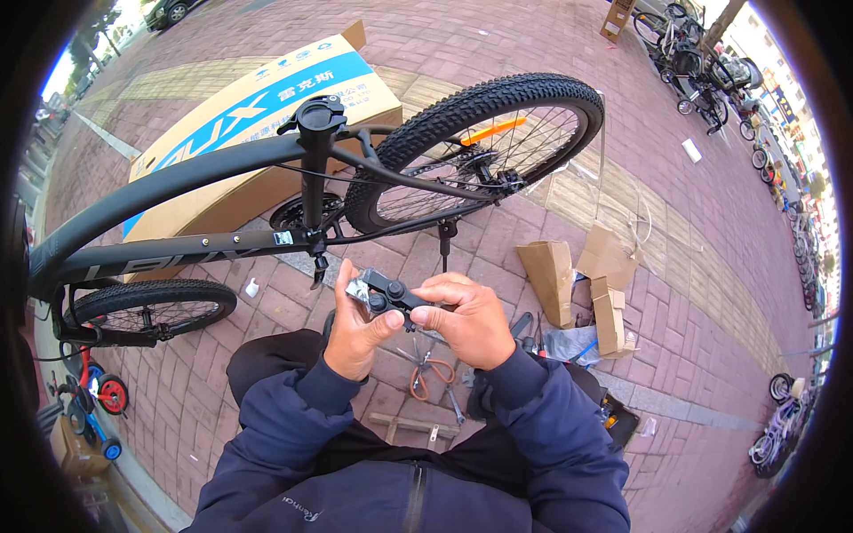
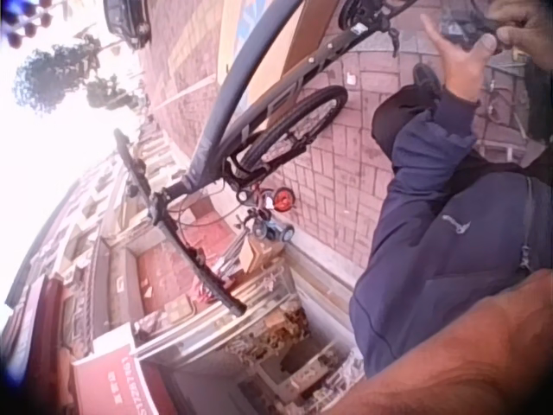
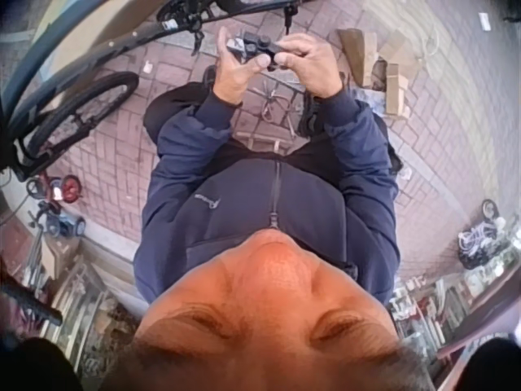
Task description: The person assembles a bicycle by adjusting the handlebars, attaching reflectors to the front wheel, inflating the tire, and installing pedals. The person uses tools such as a wrench and a pump to complete the assembly.
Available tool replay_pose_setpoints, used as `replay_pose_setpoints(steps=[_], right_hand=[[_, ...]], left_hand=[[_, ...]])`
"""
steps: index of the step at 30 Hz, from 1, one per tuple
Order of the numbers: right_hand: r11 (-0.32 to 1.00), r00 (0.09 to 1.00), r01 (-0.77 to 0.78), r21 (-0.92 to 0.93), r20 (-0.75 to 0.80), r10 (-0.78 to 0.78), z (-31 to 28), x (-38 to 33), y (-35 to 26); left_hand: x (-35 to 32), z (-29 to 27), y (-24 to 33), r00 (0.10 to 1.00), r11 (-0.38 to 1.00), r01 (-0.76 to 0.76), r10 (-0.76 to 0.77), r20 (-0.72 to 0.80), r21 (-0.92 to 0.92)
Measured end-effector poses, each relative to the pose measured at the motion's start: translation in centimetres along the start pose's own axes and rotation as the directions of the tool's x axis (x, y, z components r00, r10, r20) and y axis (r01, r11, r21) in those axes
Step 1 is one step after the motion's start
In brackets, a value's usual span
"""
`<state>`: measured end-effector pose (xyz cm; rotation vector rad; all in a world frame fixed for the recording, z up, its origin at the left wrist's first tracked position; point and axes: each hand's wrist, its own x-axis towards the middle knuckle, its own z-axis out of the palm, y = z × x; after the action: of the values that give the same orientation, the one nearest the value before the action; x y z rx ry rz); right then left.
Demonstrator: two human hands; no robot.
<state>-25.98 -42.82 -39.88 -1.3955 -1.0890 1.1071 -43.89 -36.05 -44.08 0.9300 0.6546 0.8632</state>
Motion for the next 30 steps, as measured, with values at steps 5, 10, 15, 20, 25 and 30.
replay_pose_setpoints(steps=[5,10,15,20,25,30], right_hand=[[0.989,0.994,0.060,0.138,0.082,-0.072,0.7,-0.5,-0.2],[0.991,0.984,-0.082,0.104,0.167,0.064,1.3,-0.7,-0.4],[0.964,0.960,-0.217,0.156,0.213,0.182,1.1,-0.5,-1.0],[0.976,0.974,-0.212,0.055,0.097,0.206,0.2,-0.5,-1.5],[0.670,0.903,0.225,-0.708,-0.107,-0.416,-1.4,0.3,-0.7],[0.512,0.754,-0.120,-0.850,-0.414,-0.511,-6.9,1.6,-0.5]], left_hand=[[0.1,-0.3,-0.2,0.995,0.978,0.068,-0.080,-0.056,-0.195],[0.3,0.0,0.6,0.985,0.941,0.170,-0.165,0.041,-0.293],[0.3,0.7,1.7,0.983,0.930,0.183,-0.169,0.072,-0.318],[0.6,0.7,2.2,0.978,0.933,0.208,-0.193,0.077,-0.293],[0.8,0.0,2.5,0.980,0.954,0.175,-0.193,-0.050,-0.243],[0.5,-1.1,3.8,0.968,0.934,0.250,-0.243,0.061,-0.256]])
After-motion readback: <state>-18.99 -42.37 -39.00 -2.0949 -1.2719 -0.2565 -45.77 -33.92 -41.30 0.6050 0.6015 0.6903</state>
